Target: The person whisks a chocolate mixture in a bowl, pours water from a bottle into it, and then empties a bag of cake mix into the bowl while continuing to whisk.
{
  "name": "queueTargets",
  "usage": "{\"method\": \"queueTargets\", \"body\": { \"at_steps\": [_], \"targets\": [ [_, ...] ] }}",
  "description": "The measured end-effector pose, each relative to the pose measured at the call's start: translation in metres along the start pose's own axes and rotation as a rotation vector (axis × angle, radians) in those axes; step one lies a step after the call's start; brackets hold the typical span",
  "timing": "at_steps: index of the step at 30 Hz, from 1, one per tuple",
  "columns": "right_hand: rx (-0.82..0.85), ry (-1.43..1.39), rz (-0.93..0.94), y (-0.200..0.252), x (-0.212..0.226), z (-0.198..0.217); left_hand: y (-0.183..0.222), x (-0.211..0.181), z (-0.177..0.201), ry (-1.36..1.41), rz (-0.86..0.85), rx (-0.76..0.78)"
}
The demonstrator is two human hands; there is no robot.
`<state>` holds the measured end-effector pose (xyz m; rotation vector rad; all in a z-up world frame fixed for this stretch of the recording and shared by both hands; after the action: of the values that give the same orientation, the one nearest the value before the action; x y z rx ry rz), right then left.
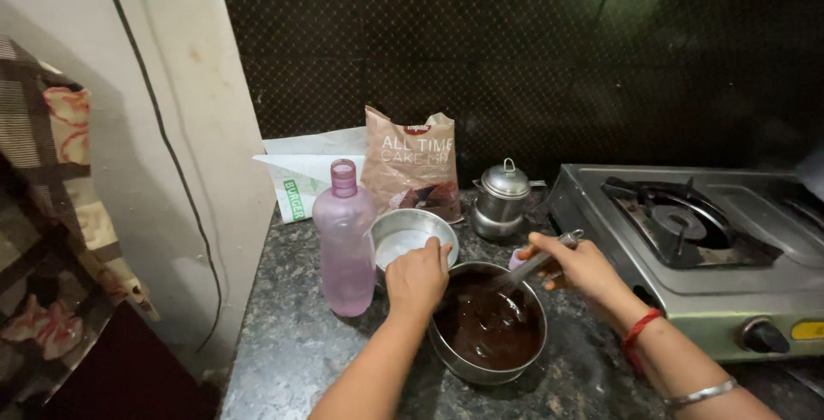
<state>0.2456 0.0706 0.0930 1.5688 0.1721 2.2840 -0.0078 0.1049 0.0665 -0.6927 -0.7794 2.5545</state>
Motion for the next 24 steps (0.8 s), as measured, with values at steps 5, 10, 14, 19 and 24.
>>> {"method": "queueTargets", "body": {
  "at_steps": [5,10,14,19,24],
  "targets": [
    [0.057,0.054,-0.049,-0.032,-0.036,-0.001,0.000,-0.013,0.012,0.038,-0.045,-0.048],
    [-0.103,0.211,-0.123,-0.073,-0.060,0.027,-0.014,-0.022,0.036,0.074,-0.103,-0.077],
    [-0.293,0.563,0.029,-0.107,-0.041,0.051,-0.041,-0.029,0.082,0.101,-0.144,-0.170],
    [-0.368,0.665,0.246,-0.073,0.087,0.027,-0.081,-0.030,0.143,0.134,-0.256,-0.361],
    [-0.195,0.451,0.575,-0.070,0.189,-0.020,-0.119,-0.014,0.206,0.128,-0.232,-0.433]
  ]
}}
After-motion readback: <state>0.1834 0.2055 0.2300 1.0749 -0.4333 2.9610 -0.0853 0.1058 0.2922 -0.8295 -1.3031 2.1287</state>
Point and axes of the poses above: each hand's wrist, its own y-axis away from the middle knuckle, its own z-axis out of the back of the hand, x = y × z, the point moved 9 cm from there along -y, towards the middle knuckle, and after that the axes turned 11 degrees about -z, right-handed, at the moved point
